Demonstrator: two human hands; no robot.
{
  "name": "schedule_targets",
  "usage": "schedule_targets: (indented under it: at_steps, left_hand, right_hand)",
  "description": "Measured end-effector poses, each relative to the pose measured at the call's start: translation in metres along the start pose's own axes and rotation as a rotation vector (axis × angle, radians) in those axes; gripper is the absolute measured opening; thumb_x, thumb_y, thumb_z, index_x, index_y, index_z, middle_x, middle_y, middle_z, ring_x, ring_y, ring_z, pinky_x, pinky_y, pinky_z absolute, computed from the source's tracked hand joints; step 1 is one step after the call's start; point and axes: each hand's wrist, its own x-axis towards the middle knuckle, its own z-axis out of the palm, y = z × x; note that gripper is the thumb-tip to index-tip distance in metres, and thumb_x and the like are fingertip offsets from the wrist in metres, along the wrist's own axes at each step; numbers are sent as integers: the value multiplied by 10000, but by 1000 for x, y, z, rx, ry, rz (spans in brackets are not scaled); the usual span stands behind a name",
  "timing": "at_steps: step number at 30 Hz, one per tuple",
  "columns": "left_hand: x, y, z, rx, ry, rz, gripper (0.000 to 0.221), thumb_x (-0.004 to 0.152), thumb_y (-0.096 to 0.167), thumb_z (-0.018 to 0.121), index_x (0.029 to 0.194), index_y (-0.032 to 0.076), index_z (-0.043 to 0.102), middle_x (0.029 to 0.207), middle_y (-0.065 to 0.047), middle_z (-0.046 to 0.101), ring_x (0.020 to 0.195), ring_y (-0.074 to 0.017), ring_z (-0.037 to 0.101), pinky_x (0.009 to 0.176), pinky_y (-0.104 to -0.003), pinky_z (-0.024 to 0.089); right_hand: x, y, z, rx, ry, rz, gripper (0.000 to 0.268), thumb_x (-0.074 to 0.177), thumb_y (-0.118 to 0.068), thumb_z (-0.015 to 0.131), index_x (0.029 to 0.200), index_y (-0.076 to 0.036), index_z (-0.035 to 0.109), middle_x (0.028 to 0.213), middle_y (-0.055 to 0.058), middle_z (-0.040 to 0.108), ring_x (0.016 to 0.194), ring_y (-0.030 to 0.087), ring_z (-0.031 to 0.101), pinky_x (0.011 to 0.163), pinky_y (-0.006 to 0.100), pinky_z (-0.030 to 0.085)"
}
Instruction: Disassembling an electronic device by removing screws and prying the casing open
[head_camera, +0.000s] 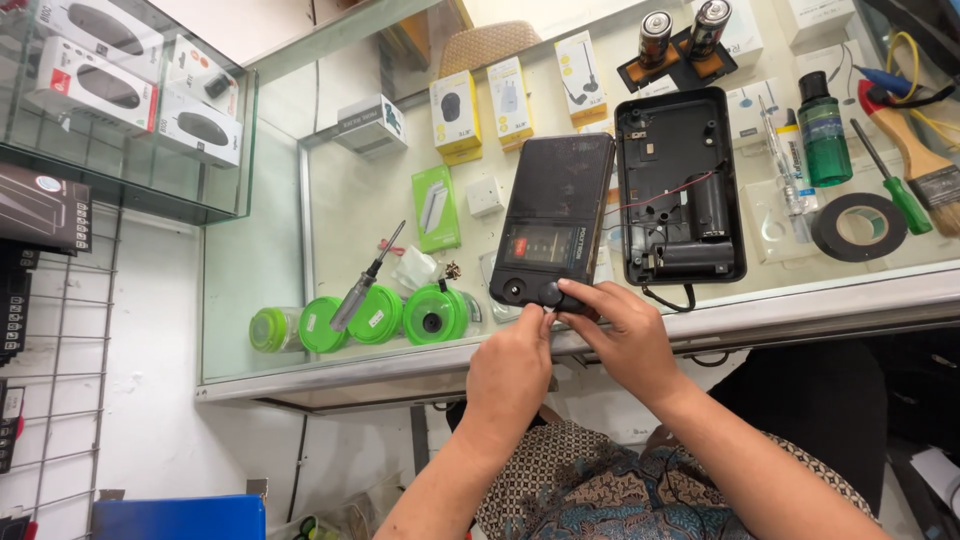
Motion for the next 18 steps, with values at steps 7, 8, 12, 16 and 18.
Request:
schedule_targets:
  at_steps: [7, 8, 12, 16, 18]
  left_hand:
    - [13, -9, -5, -179, -142, -91, 336, 1036, 492, 491, 923, 211, 637, 676, -190, 688, 786, -515, 692, 624, -579, 545]
    - [15, -10, -6, -294, -187, -150, 327, 1022, 471, 521, 898, 205, 664, 715, -148, 716, 825, -479, 702, 654, -537, 553]
    - [17, -10, -17, -382, -300, -198, 349, 1025, 448, 515, 898, 160, 666, 780, -161, 717, 855, -456, 695, 695, -515, 540]
    - [18, -18, -9, -1051, -503, -375, 311, 1078, 242, 442, 983, 34, 653, 540, -10, 401, 334, -162, 475, 341, -271, 421]
    - [17, -17, -10, -1274, -552, -372, 276, 1065, 191, 465, 941, 17, 640, 468, -51, 445, 331, -199, 559, 333, -288, 463]
  right_hand:
    - [-2, 2, 1, 1, 9, 5, 394, 864, -63, 800, 1248, -137, 762, 791, 77, 717, 685, 236, 714, 661, 369, 583]
    - [-2, 1, 1, -3, 10, 7, 399, 856, -64, 805, 1245, -139, 764, 786, 76, 718, 681, 234, 715, 658, 371, 584]
    - [-3, 4, 3, -23, 7, 9, 414, 850, -83, 809, 1256, -152, 760, 789, 75, 719, 683, 240, 714, 662, 372, 578]
    - [-3, 4, 1, -37, 3, -9, 406, 851, -84, 808, 1248, -154, 761, 788, 72, 718, 683, 238, 713, 653, 372, 576]
    - [-4, 6, 1, -45, -8, 7, 421, 838, -89, 816, 1248, -168, 765, 777, 64, 724, 677, 230, 713, 652, 369, 575]
